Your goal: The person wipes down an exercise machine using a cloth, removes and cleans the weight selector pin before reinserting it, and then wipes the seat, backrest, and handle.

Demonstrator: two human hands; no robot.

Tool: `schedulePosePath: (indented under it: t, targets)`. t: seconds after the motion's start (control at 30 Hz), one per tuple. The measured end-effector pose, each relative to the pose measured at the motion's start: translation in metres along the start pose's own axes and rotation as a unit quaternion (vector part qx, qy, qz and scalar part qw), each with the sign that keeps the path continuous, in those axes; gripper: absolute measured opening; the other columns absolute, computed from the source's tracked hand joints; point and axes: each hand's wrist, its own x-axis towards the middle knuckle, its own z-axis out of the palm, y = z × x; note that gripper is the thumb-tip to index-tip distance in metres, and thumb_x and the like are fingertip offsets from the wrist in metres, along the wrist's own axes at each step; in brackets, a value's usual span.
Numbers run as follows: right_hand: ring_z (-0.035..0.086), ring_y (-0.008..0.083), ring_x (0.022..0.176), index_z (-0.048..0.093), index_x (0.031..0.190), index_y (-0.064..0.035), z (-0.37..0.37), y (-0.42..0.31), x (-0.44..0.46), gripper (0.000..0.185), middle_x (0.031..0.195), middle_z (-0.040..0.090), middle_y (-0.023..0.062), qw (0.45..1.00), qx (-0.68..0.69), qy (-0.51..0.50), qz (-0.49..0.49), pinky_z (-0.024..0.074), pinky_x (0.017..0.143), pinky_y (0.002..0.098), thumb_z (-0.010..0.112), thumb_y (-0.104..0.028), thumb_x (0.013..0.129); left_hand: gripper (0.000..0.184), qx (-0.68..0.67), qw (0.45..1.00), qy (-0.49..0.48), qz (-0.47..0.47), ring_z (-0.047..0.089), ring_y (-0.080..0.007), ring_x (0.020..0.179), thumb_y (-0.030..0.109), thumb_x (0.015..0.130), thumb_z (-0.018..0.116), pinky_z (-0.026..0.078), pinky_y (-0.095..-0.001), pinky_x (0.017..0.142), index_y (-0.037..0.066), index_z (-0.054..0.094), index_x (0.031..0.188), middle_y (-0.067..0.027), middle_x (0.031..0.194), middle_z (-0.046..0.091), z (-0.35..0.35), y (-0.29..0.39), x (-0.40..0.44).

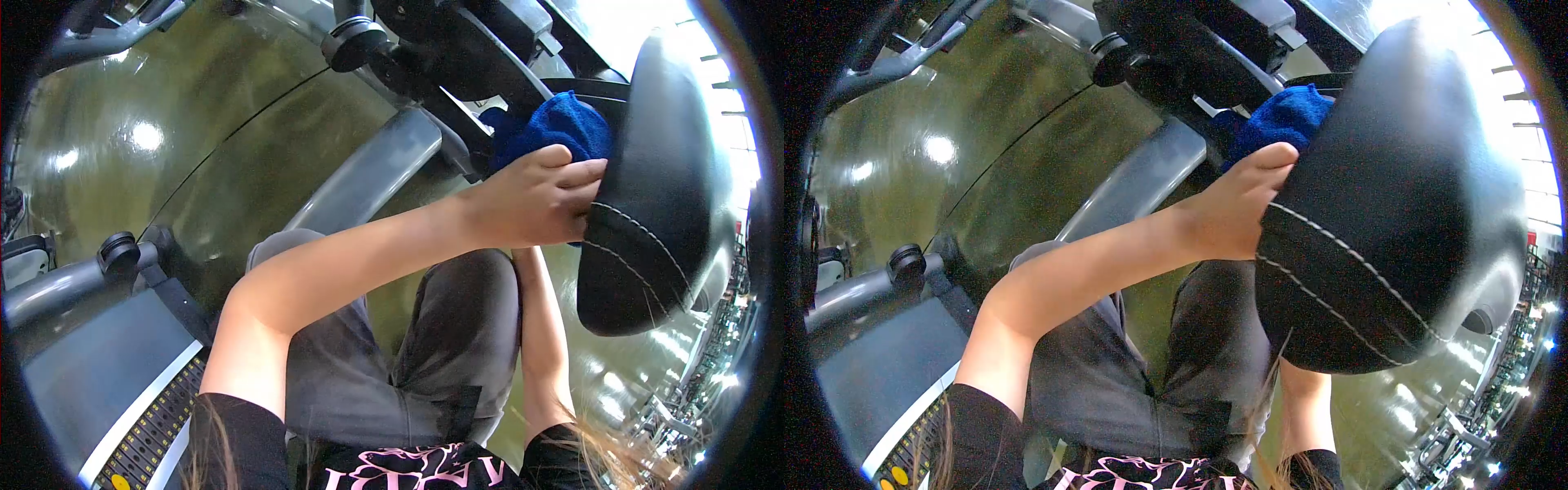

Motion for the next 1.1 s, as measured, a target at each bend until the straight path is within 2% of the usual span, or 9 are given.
schedulePosePath:
  t: [0.1, 0.2, 0.27, 0.33, 0.43, 0.63, 0.83, 0.93, 1.1]
  targets:
    - [0.058, 0.033, 0.091, 0.062, 0.098, -0.0028, -0.002, 0.0, 0.0, 0.021, 0.1, 0.061, 0.0168, 1.0, -0.008, -0.004, -0.008, 0.0449, 0.081, 0.0355, 0.055, -0.012, 0.079, 0.018, -0.066, 0.996, 0.017, -0.06, 0.051, -0.02, 0.105, 0.02, 0.07, 0.059, 0.04, -0.0309, 0.074, 0.012, 0.061, 0.086, -0.006, 0.107, 0.056, -0.005, 0.001, -0.001]
    - [0.058, 0.0328, 0.09, 0.062, 0.098, -0.0028, -0.003, 0.001, 0.001, 0.021, 0.1, 0.061, 0.0166, 1.0, -0.012, -0.013, -0.013, 0.0451, 0.081, 0.0354, 0.056, -0.012, 0.079, 0.025, -0.01, 0.989, 0.092, -0.112, 0.056, -0.0264, 0.097, 0.013, 0.067, 0.062, 0.045, -0.0365, 0.077, 0.006, 0.058, 0.091, -0.0109, 0.099, 0.058, -0.006, -0.018, 0.004]
    - [0.058, 0.0326, 0.09, 0.062, 0.097, -0.0028, -0.005, 0.003, 0.002, 0.021, 0.1, 0.061, 0.0166, 1.0, -0.016, -0.017, -0.017, 0.0452, 0.081, 0.0352, 0.056, -0.011, 0.079, 0.036, 0.008, 0.99, 0.077, -0.114, 0.057, -0.0332, 0.095, 0.004, 0.061, 0.065, 0.046, -0.041, 0.083, 0.005, 0.056, 0.096, -0.0155, 0.094, 0.058, -0.018, -0.035, 0.001]
    - [0.058, 0.0325, 0.09, 0.062, 0.097, -0.0028, -0.007, 0.005, 0.002, 0.021, 0.1, 0.061, 0.0165, 0.999, -0.019, -0.022, -0.021, 0.0453, 0.081, 0.0351, 0.056, -0.011, 0.079, 0.04, 0.025, 0.99, 0.038, -0.131, 0.054, -0.0357, 0.101, 0.006, 0.064, 0.065, 0.043, -0.0415, 0.089, 0.007, 0.054, 0.103, -0.0183, 0.106, 0.056, -0.024, -0.034, -0.003]
    - [0.058, 0.0323, 0.09, 0.062, 0.097, -0.0028, -0.014, 0.005, 0.001, 0.021, 0.1, 0.061, 0.0164, 0.999, -0.024, -0.029, -0.025, 0.0454, 0.08, 0.0349, 0.056, -0.011, 0.079, 0.045, 0.036, 0.988, 0.011, -0.148, 0.053, -0.0353, 0.104, 0.003, 0.061, 0.064, 0.042, -0.0412, 0.091, 0.009, 0.054, 0.105, -0.0182, 0.11, 0.055, -0.03, -0.03, -0.002]
    - [0.058, 0.0319, 0.089, 0.062, 0.097, -0.0028, -0.031, 0.0, -0.007, 0.021, 0.099, 0.061, 0.0162, 0.998, -0.027, -0.053, -0.015, 0.0457, 0.08, 0.0345, 0.057, -0.01, 0.078, 0.06, 0.141, 0.972, -0.021, -0.189, 0.049, -0.0336, 0.111, -0.007, 0.054, 0.064, 0.04, -0.0394, 0.095, 0.013, 0.052, 0.109, -0.0159, 0.119, 0.052, -0.066, -0.053, -0.008]
    - [0.059, 0.0315, 0.089, 0.061, 0.097, -0.0029, -0.044, -0.006, -0.009, 0.02, 0.099, 0.061, 0.016, 0.996, -0.029, -0.082, -0.007, 0.046, 0.079, 0.0342, 0.057, -0.009, 0.078, 0.051, 0.174, 0.958, -0.028, -0.227, 0.05, -0.0353, 0.109, -0.007, 0.059, 0.063, 0.04, -0.0397, 0.093, 0.01, 0.053, 0.107, -0.0183, 0.117, 0.052, -0.076, -0.054, 0.005]
    - [0.059, 0.0313, 0.088, 0.061, 0.097, -0.0029, -0.05, -0.009, -0.008, 0.02, 0.099, 0.061, 0.0159, 0.994, -0.029, -0.105, -0.007, 0.0461, 0.079, 0.034, 0.058, -0.009, 0.078, 0.041, 0.187, 0.956, -0.039, -0.224, 0.052, -0.0344, 0.106, 0.001, 0.063, 0.064, 0.043, -0.0385, 0.09, 0.007, 0.055, 0.103, -0.0197, 0.108, 0.057, -0.082, -0.055, 0.013]
    - [0.059, 0.031, 0.088, 0.061, 0.097, -0.0029, -0.08, -0.02, -0.013, 0.02, 0.098, 0.061, 0.0157, 0.985, -0.022, -0.172, -0.007, 0.0464, 0.078, 0.0336, 0.058, -0.008, 0.077, 0.038, 0.105, 0.962, -0.057, -0.246, 0.048, -0.0379, 0.111, -0.004, 0.062, 0.055, 0.04, -0.0411, 0.093, 0.004, 0.054, 0.1, -0.0228, 0.105, 0.057, -0.09, -0.057, 0.017]
